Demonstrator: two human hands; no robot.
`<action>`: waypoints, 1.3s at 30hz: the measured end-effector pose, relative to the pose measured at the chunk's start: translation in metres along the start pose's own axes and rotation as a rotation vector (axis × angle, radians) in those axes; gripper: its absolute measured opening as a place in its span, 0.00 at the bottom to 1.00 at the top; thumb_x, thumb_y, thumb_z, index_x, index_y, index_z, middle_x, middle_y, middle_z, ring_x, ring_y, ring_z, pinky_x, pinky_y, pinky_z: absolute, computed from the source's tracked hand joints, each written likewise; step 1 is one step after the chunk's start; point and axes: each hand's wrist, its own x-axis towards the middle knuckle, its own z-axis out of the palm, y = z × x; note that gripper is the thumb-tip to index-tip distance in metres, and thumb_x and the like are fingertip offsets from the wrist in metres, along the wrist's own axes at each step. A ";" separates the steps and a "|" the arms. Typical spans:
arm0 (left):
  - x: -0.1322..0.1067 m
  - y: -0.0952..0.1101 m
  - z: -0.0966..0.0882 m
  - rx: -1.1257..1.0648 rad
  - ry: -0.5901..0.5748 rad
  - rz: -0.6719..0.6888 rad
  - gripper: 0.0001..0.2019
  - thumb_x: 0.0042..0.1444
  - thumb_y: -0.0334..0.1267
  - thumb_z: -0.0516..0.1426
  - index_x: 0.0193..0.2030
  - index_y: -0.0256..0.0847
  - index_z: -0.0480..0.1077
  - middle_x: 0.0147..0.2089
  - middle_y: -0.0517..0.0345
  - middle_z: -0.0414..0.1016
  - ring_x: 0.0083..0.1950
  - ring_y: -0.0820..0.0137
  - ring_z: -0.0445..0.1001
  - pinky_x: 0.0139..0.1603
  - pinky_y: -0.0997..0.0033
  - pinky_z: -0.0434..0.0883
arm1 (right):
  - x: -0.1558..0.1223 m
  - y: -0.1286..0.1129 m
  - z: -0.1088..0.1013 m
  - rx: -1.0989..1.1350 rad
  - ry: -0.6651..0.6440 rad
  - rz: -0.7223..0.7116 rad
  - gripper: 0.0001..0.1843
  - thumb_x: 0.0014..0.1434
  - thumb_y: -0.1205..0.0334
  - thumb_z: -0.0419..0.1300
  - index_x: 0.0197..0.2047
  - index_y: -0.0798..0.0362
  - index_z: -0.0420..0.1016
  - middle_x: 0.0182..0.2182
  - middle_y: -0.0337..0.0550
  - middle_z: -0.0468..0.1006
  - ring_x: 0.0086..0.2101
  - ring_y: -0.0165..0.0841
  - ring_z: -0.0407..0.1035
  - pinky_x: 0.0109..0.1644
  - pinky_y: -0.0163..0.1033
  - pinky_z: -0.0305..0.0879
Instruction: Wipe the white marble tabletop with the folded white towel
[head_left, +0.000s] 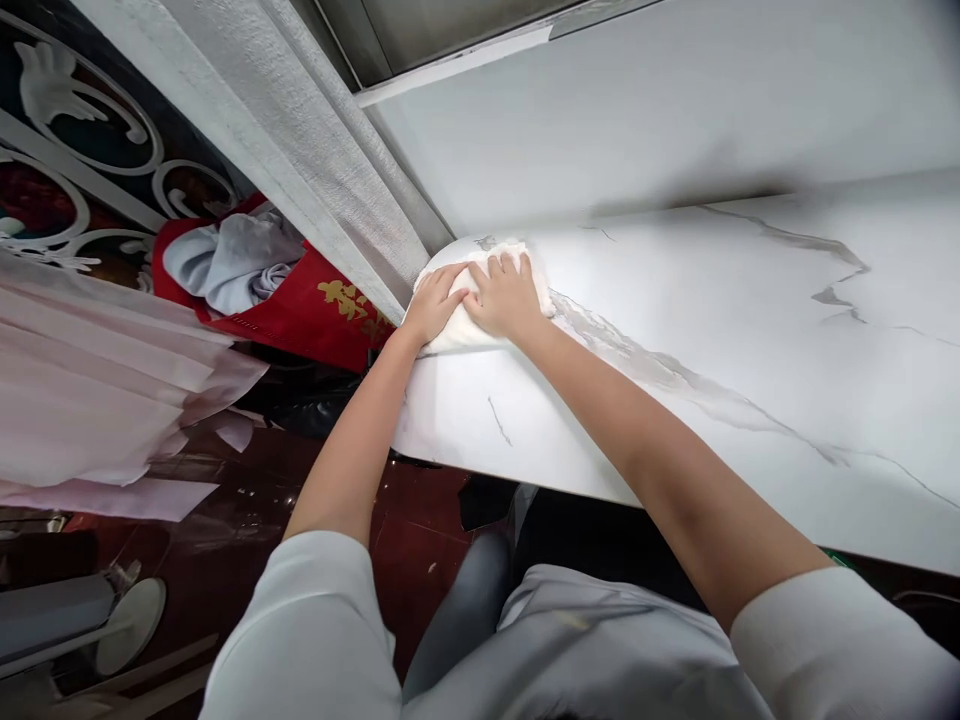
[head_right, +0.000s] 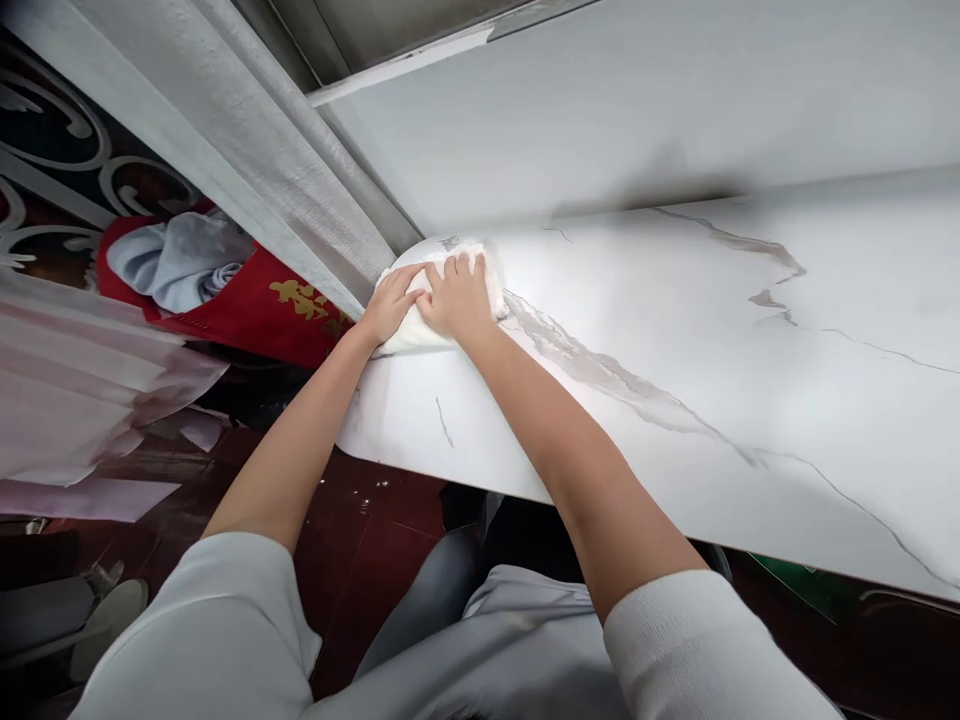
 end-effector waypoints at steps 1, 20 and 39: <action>0.011 -0.003 0.002 -0.007 0.003 0.000 0.25 0.69 0.51 0.44 0.67 0.45 0.62 0.69 0.51 0.66 0.70 0.59 0.62 0.72 0.54 0.54 | 0.008 0.007 0.001 0.000 -0.002 0.004 0.31 0.68 0.56 0.43 0.70 0.61 0.59 0.66 0.61 0.63 0.66 0.54 0.50 0.68 0.68 0.35; 0.105 -0.019 0.027 -0.016 0.013 0.013 0.24 0.70 0.50 0.44 0.67 0.45 0.62 0.68 0.53 0.67 0.69 0.58 0.62 0.71 0.55 0.55 | 0.066 0.061 -0.001 -0.025 0.048 0.088 0.29 0.69 0.59 0.40 0.67 0.64 0.61 0.60 0.61 0.69 0.62 0.51 0.55 0.68 0.66 0.34; 0.003 0.088 0.024 -0.004 -0.052 0.013 0.24 0.69 0.45 0.42 0.68 0.44 0.59 0.70 0.50 0.65 0.72 0.61 0.58 0.75 0.48 0.46 | -0.065 0.046 -0.029 -0.128 0.103 0.071 0.30 0.68 0.59 0.44 0.68 0.64 0.61 0.64 0.64 0.65 0.66 0.50 0.54 0.70 0.62 0.39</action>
